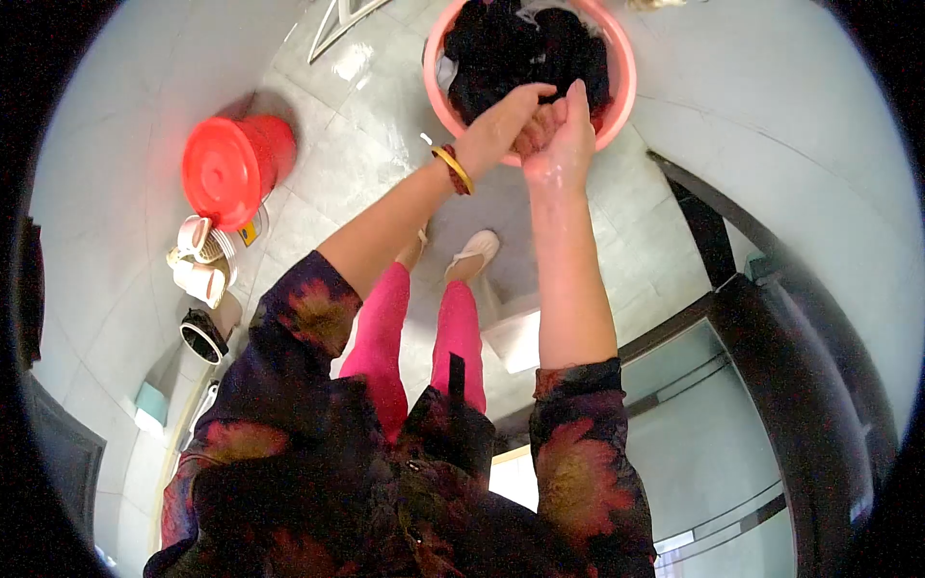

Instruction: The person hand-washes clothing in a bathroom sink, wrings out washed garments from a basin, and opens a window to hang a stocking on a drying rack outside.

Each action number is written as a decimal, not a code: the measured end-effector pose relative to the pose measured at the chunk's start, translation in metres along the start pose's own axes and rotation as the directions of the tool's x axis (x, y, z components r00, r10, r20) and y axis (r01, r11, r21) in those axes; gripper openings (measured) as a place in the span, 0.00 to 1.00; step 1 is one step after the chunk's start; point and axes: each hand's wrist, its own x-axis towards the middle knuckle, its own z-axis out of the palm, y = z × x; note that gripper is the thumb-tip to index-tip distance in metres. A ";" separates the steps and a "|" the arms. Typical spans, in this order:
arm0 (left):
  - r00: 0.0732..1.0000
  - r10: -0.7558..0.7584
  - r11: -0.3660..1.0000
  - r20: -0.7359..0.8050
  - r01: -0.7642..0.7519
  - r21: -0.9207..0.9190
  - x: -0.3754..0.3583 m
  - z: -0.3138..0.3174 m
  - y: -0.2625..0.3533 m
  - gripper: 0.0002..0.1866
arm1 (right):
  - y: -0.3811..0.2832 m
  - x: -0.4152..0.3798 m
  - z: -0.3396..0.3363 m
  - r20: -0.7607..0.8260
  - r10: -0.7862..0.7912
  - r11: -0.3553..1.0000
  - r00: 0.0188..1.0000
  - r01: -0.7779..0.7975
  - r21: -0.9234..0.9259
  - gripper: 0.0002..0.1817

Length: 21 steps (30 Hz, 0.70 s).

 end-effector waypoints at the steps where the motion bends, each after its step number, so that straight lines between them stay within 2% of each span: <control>1: 1.000 0.026 1.000 -0.001 -0.026 0.017 -0.003 0.005 0.010 0.25 | -0.009 -0.012 0.012 -0.038 -0.030 0.999 0.999 0.029 -0.018 0.23; 3: 0.998 0.058 0.998 -0.027 -0.057 0.029 -0.010 0.011 0.032 0.27 | -0.018 -0.019 0.020 -0.004 -0.051 0.998 0.999 0.051 -0.041 0.24; 6: 0.997 -0.076 0.988 0.016 0.078 -0.135 -0.023 0.013 0.066 0.25 | -0.034 -0.033 0.031 0.044 -0.094 0.993 0.995 0.096 -0.064 0.25; 8: 0.999 -0.038 0.992 0.002 0.038 -0.117 -0.029 0.017 0.084 0.22 | -0.045 -0.046 0.047 0.026 -0.125 0.988 0.992 0.127 -0.093 0.25; 10: 0.999 -0.026 0.995 0.025 0.029 -0.095 -0.038 0.017 0.101 0.21 | -0.056 -0.063 0.060 0.077 -0.116 0.991 0.990 0.120 -0.054 0.23; 12: 0.987 -0.155 0.978 0.032 0.158 -0.136 -0.046 0.017 0.121 0.20 | -0.065 -0.081 0.072 0.111 -0.083 0.997 0.990 0.081 0.020 0.22; 13: 0.978 -0.209 0.963 0.027 0.210 -0.171 -0.052 0.019 0.133 0.20 | -0.072 -0.091 0.075 0.297 -0.003 0.995 0.955 -0.027 0.097 0.18; 16: 0.954 -0.296 0.920 0.055 0.300 -0.253 -0.069 0.019 0.167 0.24 | -0.081 -0.121 0.097 0.242 -0.017 0.992 0.970 -0.014 0.129 0.14; 17: 0.951 -0.306 0.918 0.049 0.309 -0.248 -0.076 0.019 0.179 0.24 | -0.085 -0.127 0.094 0.372 -0.032 0.993 0.928 -0.012 0.116 0.12; 18: 0.947 -0.318 0.916 0.043 0.319 -0.243 -0.081 0.019 0.190 0.25 | -0.088 -0.135 0.099 0.391 -0.079 0.995 0.917 0.047 0.091 0.11; 19: 0.935 -0.349 0.918 -0.065 0.327 -0.225 -0.092 0.024 0.210 0.24 | -0.092 -0.145 0.105 0.410 -0.126 0.992 0.903 0.107 0.069 0.11; 20: 0.950 -0.311 0.927 -0.038 0.294 -0.232 -0.099 0.023 0.220 0.24 | -0.094 -0.155 0.110 0.428 -0.173 0.985 0.887 0.168 0.048 0.11; 21: 0.963 -0.268 0.936 -0.010 0.258 -0.237 -0.105 0.020 0.228 0.23 | -0.097 -0.161 0.111 0.500 -0.155 0.987 0.852 0.156 0.042 0.12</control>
